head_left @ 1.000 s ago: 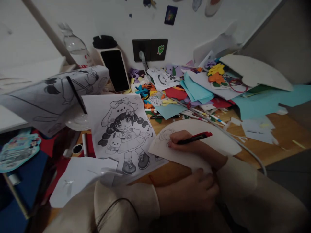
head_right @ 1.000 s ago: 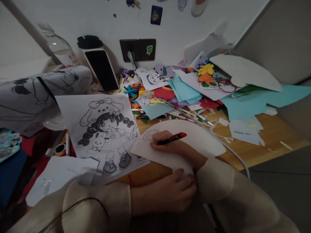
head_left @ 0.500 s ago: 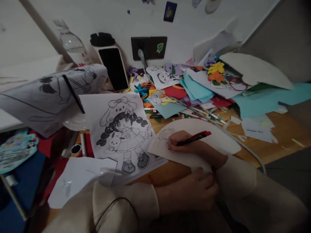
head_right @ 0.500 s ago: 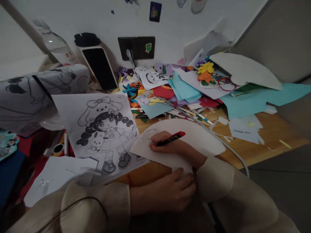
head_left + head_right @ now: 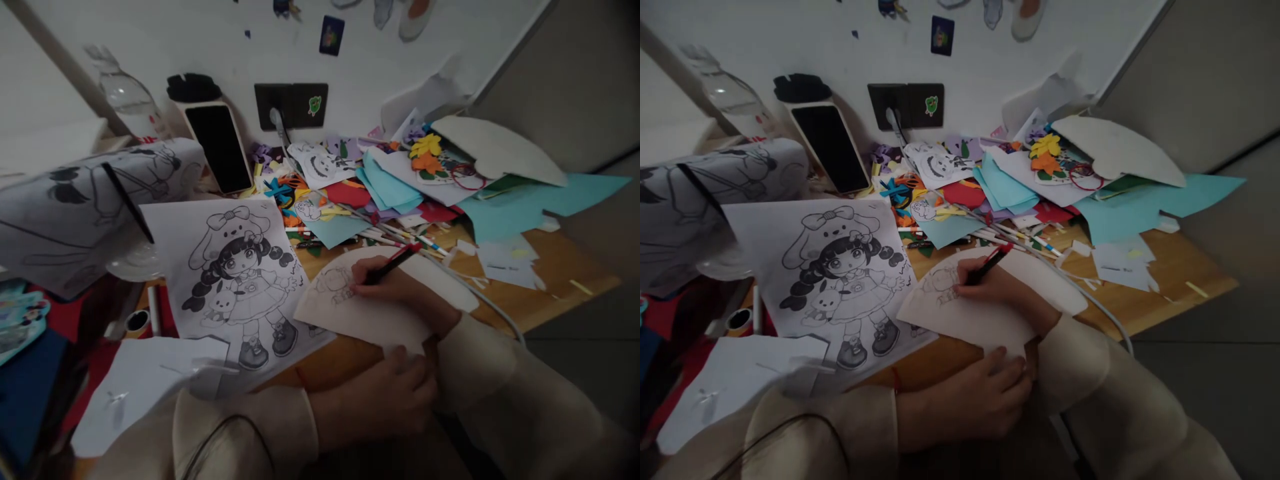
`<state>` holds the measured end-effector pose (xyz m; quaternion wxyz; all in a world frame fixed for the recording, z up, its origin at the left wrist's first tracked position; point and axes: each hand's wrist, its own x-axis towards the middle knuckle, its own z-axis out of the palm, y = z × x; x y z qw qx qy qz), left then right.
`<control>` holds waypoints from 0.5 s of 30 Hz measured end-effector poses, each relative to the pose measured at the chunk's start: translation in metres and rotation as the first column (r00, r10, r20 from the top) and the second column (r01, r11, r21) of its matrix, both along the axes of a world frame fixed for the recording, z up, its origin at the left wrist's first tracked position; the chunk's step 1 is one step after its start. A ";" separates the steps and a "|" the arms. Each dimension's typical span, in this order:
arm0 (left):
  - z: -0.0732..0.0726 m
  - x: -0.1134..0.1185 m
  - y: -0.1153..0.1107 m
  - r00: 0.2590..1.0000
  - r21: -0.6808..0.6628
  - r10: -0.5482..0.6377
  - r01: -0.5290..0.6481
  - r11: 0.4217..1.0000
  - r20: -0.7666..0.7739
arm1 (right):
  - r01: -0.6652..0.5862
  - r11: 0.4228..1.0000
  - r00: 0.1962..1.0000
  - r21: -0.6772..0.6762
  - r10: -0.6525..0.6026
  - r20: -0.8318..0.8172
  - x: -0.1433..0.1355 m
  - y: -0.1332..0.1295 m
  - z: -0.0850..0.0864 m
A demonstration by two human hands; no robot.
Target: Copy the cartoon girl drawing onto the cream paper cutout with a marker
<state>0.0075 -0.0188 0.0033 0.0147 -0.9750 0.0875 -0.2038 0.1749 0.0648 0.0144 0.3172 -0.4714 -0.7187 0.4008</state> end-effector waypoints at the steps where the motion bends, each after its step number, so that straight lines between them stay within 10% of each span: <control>1: 0.000 0.000 0.000 1.000 -0.004 0.002 -0.002 1.000 -0.001 | -0.011 1.000 1.000 0.019 0.011 -0.004 0.000 0.000 -0.003; 15: 0.003 -0.001 0.001 1.000 -0.020 -0.006 0.005 1.000 -0.019 | -0.051 0.995 0.998 0.087 0.053 -0.018 -0.003 0.000 -0.008</control>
